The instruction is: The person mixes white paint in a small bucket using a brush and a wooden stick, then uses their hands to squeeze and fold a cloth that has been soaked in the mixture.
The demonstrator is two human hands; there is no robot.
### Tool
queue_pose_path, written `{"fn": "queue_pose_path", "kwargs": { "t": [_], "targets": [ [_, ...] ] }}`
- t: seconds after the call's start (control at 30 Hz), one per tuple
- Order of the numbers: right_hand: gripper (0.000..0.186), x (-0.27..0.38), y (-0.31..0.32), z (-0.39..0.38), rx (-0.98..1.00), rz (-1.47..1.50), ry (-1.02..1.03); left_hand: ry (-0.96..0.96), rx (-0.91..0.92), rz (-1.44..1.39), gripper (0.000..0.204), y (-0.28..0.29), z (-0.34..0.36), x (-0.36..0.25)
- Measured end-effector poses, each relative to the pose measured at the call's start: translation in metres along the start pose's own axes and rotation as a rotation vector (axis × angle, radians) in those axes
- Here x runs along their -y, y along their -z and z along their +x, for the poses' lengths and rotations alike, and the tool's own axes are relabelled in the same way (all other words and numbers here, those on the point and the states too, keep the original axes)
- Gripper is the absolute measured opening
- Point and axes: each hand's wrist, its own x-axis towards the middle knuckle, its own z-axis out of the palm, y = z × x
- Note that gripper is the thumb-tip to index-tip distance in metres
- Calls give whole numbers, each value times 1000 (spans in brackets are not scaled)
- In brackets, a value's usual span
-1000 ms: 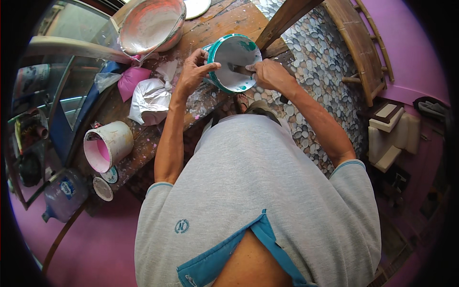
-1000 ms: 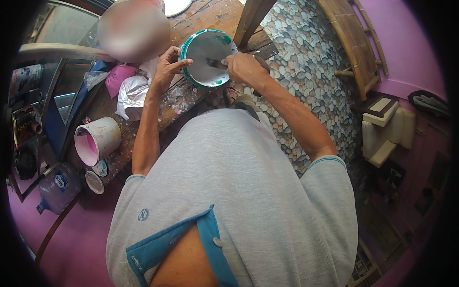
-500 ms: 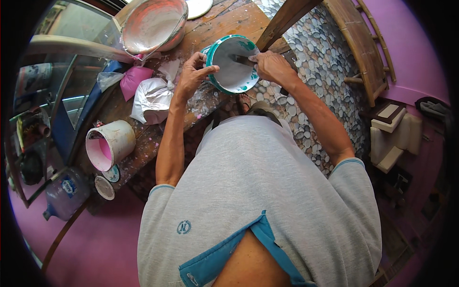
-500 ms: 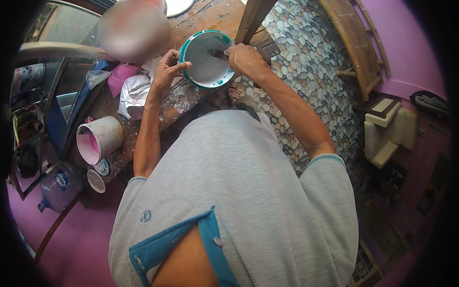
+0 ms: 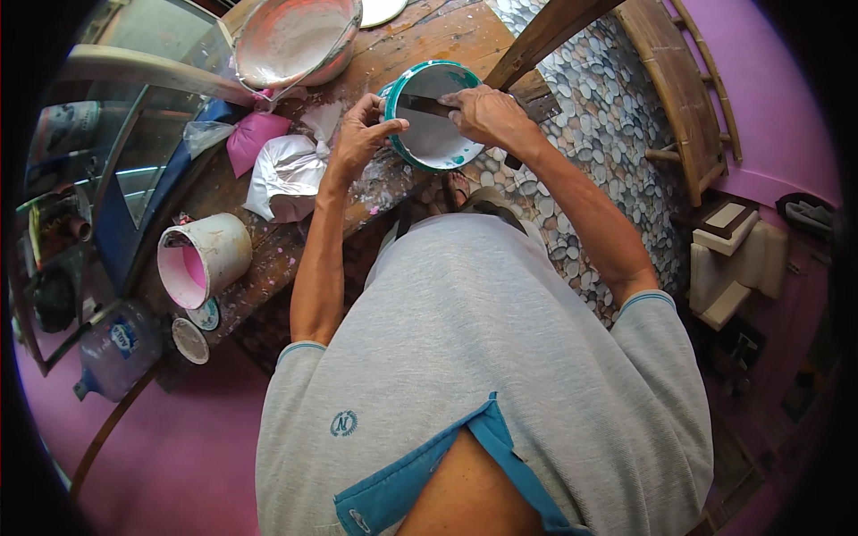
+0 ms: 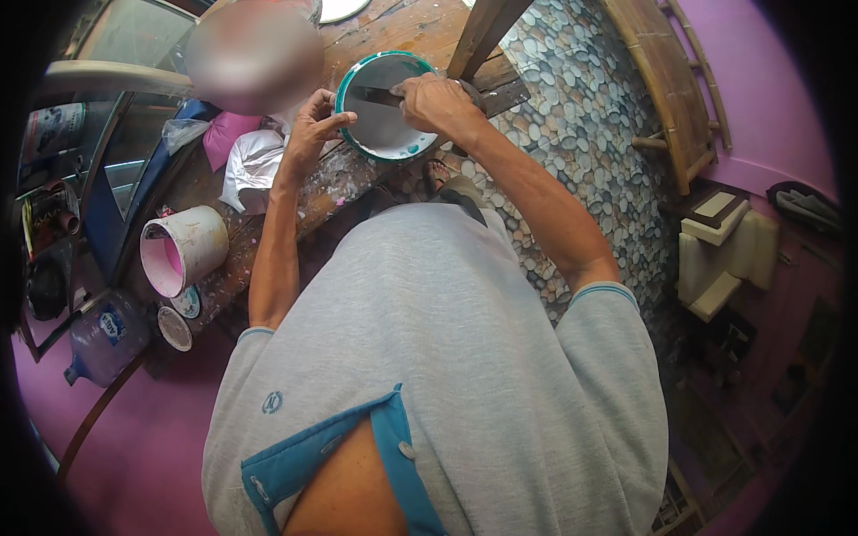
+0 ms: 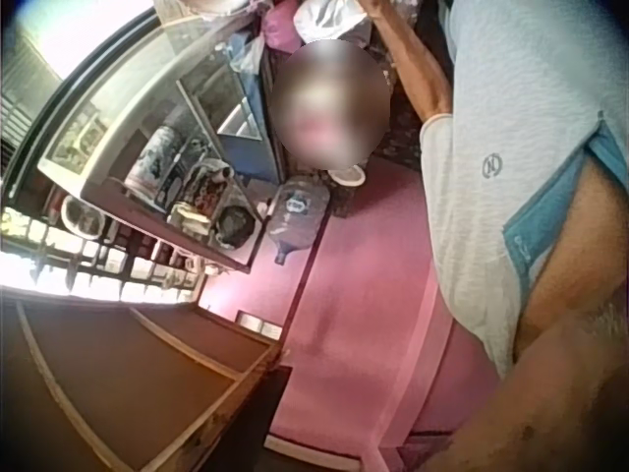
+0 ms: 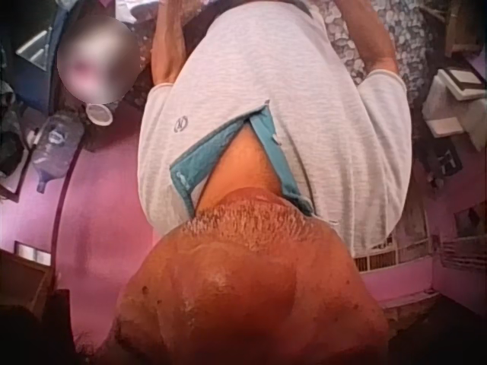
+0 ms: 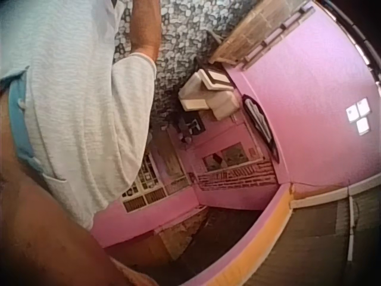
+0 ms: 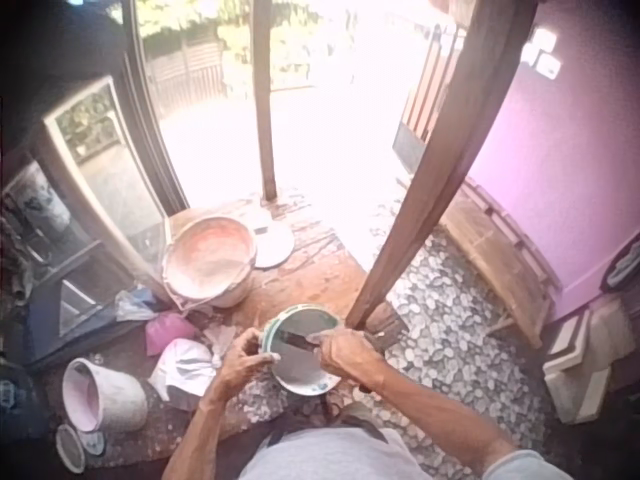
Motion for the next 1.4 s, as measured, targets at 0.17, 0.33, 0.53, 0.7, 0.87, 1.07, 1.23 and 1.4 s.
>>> {"fn": "queue_pose_path", "kwargs": {
  "t": [0.17,0.33,0.53,0.7,0.87,1.07,1.23,1.4],
  "targets": [
    [37,5,-11,-4,109,-60,164,37,-51,-48,23,6,-6,6],
    [26,19,-1,3,186,-311,252,76,-110,-196,20,23,-19,28],
    [25,50,22,39,238,-541,223,78,-193,-355,21,27,-34,53],
    [26,57,5,58,157,-614,369,71,-206,-422,24,26,-49,69],
    [23,87,7,43,375,-549,418,70,-233,-471,25,21,-58,69],
    [21,109,3,52,362,-600,415,21,-286,-533,26,13,-60,67],
    [23,88,7,71,200,-551,306,18,-287,-517,28,15,-59,71],
    [21,85,18,60,281,-640,310,21,-354,-484,33,13,-62,79]
  ]
}}
